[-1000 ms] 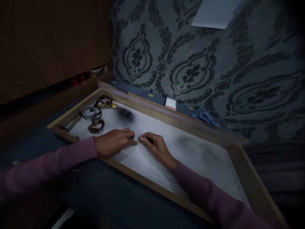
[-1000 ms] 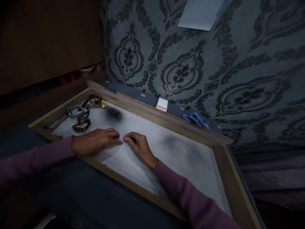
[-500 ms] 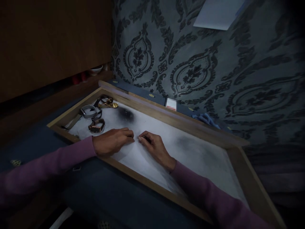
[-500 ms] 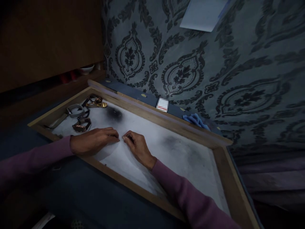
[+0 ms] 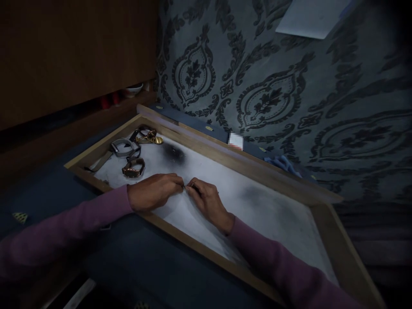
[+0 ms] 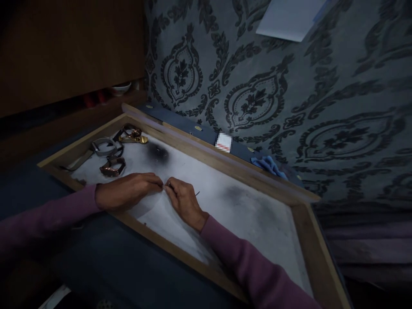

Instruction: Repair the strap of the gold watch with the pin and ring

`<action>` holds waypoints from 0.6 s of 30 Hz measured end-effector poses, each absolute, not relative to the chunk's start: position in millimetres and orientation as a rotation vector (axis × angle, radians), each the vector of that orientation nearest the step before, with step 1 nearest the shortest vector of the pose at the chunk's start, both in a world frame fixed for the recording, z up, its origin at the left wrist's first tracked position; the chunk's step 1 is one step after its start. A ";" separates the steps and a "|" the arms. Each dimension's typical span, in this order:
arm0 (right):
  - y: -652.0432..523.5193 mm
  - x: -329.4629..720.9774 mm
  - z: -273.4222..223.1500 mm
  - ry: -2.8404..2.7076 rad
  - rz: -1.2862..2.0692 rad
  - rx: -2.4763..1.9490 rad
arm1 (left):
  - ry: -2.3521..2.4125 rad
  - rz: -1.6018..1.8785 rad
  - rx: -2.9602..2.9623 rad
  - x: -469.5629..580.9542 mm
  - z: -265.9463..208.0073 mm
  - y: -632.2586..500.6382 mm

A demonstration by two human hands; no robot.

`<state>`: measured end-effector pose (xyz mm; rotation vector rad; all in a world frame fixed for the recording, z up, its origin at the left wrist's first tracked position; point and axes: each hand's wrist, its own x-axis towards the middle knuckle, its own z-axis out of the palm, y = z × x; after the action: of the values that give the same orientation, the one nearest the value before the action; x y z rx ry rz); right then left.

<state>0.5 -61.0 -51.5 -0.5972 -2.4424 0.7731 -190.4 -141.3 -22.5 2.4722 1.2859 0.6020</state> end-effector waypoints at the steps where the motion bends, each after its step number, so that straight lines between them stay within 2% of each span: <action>1: -61.6 0.3 -52.3 -2.434 0.776 -0.607 | 1.284 0.612 2.464 -190.9 -24.8 -141.0; 12: -63.2 -0.7 -56.4 -2.402 0.806 -0.615 | 1.303 0.542 2.416 -190.1 -23.2 -140.9; 18: -61.3 0.1 -52.5 -2.289 1.025 -0.735 | 1.292 0.526 2.411 -190.6 -18.4 -142.1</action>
<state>0.1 -61.3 -52.5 -0.7351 -2.2885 1.0248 -190.6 -142.1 -18.4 2.4105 1.2923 0.5258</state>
